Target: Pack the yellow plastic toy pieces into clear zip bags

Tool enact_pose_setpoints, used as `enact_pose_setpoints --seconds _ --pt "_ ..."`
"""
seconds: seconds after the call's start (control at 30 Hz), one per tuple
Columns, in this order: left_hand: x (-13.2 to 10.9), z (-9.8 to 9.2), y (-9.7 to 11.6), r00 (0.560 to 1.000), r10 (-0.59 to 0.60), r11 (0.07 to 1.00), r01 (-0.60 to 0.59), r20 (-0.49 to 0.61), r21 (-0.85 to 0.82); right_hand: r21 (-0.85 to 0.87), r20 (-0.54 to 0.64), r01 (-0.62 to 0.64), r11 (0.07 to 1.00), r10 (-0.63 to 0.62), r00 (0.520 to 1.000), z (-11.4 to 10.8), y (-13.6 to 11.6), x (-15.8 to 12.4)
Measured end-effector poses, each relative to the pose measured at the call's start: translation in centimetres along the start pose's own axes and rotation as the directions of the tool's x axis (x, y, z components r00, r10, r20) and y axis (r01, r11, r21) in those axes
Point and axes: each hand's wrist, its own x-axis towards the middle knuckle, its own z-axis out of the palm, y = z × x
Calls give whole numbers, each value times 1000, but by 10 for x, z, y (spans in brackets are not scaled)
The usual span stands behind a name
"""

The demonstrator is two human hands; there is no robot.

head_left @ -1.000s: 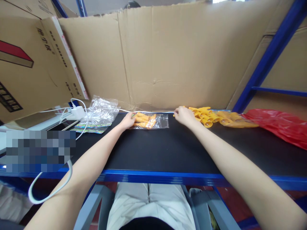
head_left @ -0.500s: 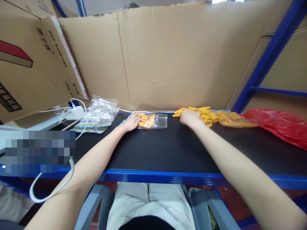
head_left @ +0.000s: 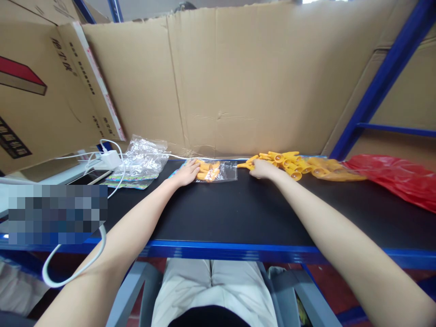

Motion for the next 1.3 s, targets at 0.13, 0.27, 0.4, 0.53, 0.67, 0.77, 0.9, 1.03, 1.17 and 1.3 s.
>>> enact_pose_setpoints --seconds 0.13,0.27,0.4,0.53,0.67,0.77,0.9,1.03,1.17,1.3 --pt "0 0 0 1000 2 999 -3 21 44 99 -234 66 993 -42 971 -4 -8 -4" --pt "0 0 2 999 2 997 -5 36 83 285 -449 188 940 -42 893 -9 -12 -2" --pt "0 0 2 999 14 992 -18 34 121 526 -542 281 803 62 838 -7 -9 9" --pt "0 0 1 999 18 991 -22 30 134 657 -571 403 638 71 818 -6 -10 15" --pt "0 1 0 999 29 990 -32 29 134 589 -553 493 640 -126 824 -6 -16 6" --pt "1 1 -2 999 44 990 -47 27 134 426 -496 528 735 -298 815 -1 -22 -2" --pt "1 2 -3 999 45 991 -48 27 124 235 -302 518 823 -445 843 7 -22 -6" --pt "2 2 -3 999 43 992 -46 26 118 -19 -160 364 931 -363 918 -4 -18 -12" --pt "2 2 -3 999 35 994 -38 30 105 -217 123 176 960 -152 981 -23 -14 -20" --pt "1 1 0 999 36 993 -39 29 112 -280 247 212 936 -143 958 -27 -12 -21"
